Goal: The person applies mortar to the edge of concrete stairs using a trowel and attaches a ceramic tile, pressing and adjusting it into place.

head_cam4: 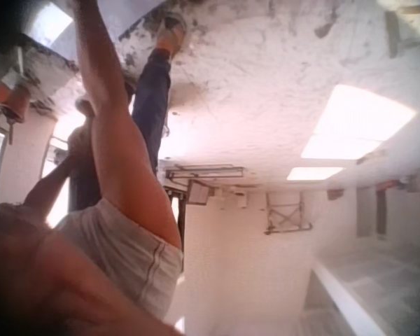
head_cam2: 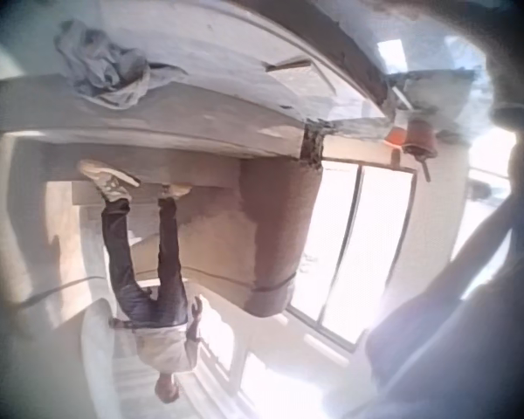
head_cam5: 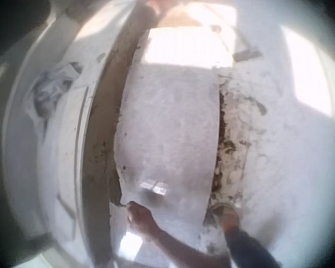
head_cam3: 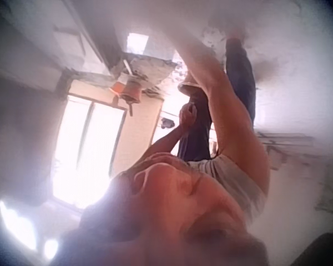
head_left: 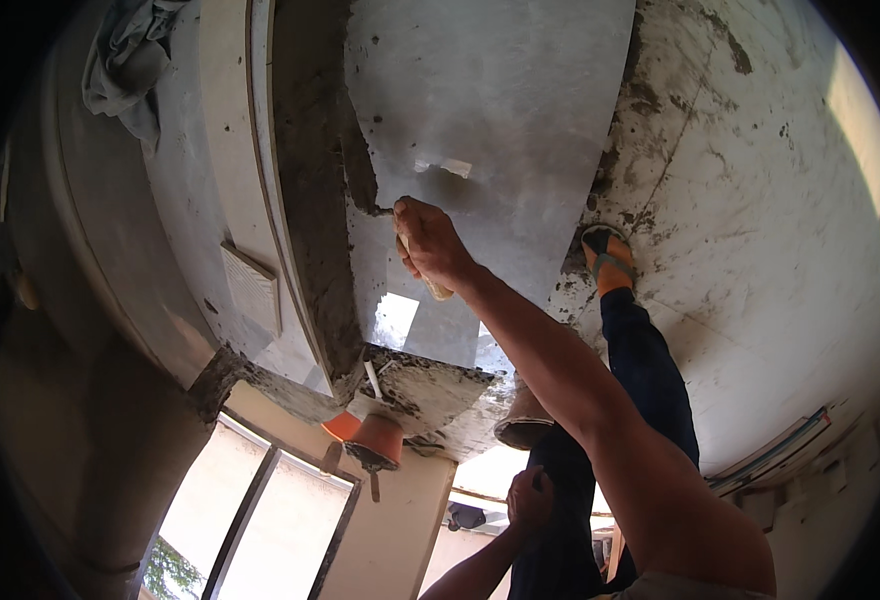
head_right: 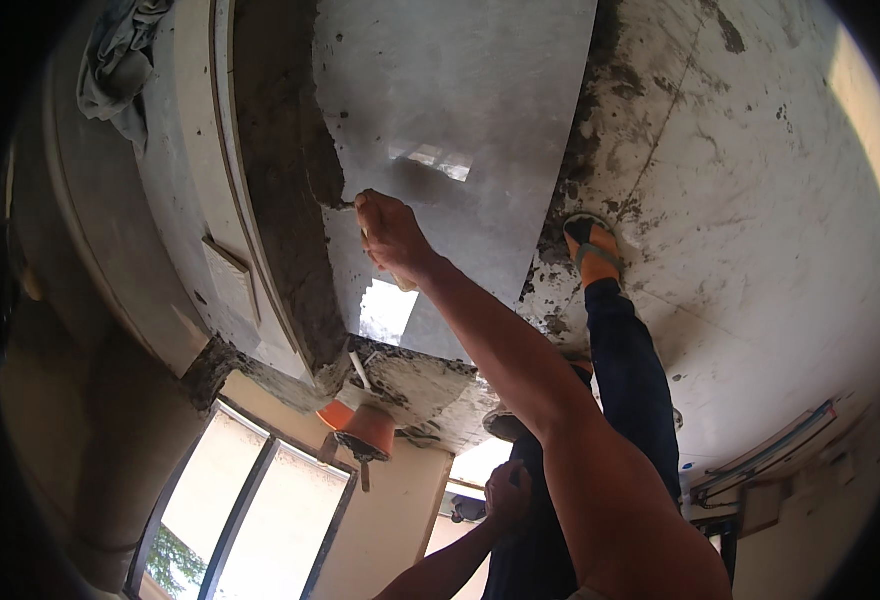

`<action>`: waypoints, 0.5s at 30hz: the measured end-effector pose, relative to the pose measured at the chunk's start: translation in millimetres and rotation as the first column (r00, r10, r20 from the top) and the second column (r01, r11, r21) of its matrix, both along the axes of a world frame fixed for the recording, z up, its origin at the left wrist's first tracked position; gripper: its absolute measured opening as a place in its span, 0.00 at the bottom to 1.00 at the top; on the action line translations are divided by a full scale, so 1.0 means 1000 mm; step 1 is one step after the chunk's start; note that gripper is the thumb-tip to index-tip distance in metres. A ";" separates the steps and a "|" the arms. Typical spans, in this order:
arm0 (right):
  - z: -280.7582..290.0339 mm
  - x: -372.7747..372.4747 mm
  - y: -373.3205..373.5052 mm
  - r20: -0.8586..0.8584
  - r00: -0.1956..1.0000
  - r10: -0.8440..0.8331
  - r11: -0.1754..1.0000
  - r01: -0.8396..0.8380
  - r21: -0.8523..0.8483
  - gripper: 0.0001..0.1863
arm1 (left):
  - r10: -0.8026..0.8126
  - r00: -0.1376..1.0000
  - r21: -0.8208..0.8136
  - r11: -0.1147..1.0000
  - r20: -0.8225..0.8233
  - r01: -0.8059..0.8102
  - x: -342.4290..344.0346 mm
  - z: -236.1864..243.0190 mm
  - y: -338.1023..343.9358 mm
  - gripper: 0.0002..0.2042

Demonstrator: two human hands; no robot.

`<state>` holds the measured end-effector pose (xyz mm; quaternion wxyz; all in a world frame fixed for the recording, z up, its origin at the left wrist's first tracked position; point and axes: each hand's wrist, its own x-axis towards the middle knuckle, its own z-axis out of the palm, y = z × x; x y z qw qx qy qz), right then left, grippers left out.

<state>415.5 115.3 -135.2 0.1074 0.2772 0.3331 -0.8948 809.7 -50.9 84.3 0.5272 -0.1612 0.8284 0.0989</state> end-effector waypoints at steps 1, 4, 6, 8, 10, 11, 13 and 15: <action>0.001 -0.012 0.011 0.038 0.999 0.005 0.998 -0.002 -0.068 0.27 | 0.010 1.000 -0.016 1.000 0.010 -0.010 0.000 0.001 0.003 0.15; -0.006 -0.051 0.029 0.081 0.993 -0.087 0.993 0.092 -0.067 0.22 | -0.009 1.000 0.003 1.000 -0.014 0.009 0.006 -0.001 -0.006 0.15; -0.005 -0.067 0.026 0.014 0.997 -0.074 0.996 0.074 -0.052 0.21 | 0.017 1.000 -0.017 1.000 0.015 -0.017 0.007 0.000 -0.004 0.15; 0.008 -0.076 0.007 0.005 0.995 -0.099 0.994 0.099 -0.055 0.22 | 0.029 1.000 -0.009 1.000 0.010 -0.029 0.007 -0.002 -0.006 0.14; 0.017 -0.069 -0.021 -0.023 0.990 -0.137 0.984 0.134 -0.119 0.22 | 0.021 1.000 0.029 0.999 -0.023 -0.021 0.009 -0.001 -0.008 0.14; 0.020 -0.061 -0.035 -0.036 0.987 -0.158 0.977 0.151 -0.153 0.22 | 0.029 0.999 0.030 0.999 -0.021 -0.028 0.010 0.000 -0.009 0.14; 0.020 -0.034 -0.061 -0.085 0.986 -0.145 0.985 0.136 -0.105 0.22 | 0.038 0.999 0.038 0.999 -0.019 -0.037 0.007 0.000 -0.014 0.13; 0.012 -0.009 -0.073 -0.135 0.981 -0.138 0.990 0.132 -0.052 0.23 | 0.034 0.998 0.038 0.999 -0.051 -0.032 0.003 0.001 -0.015 0.13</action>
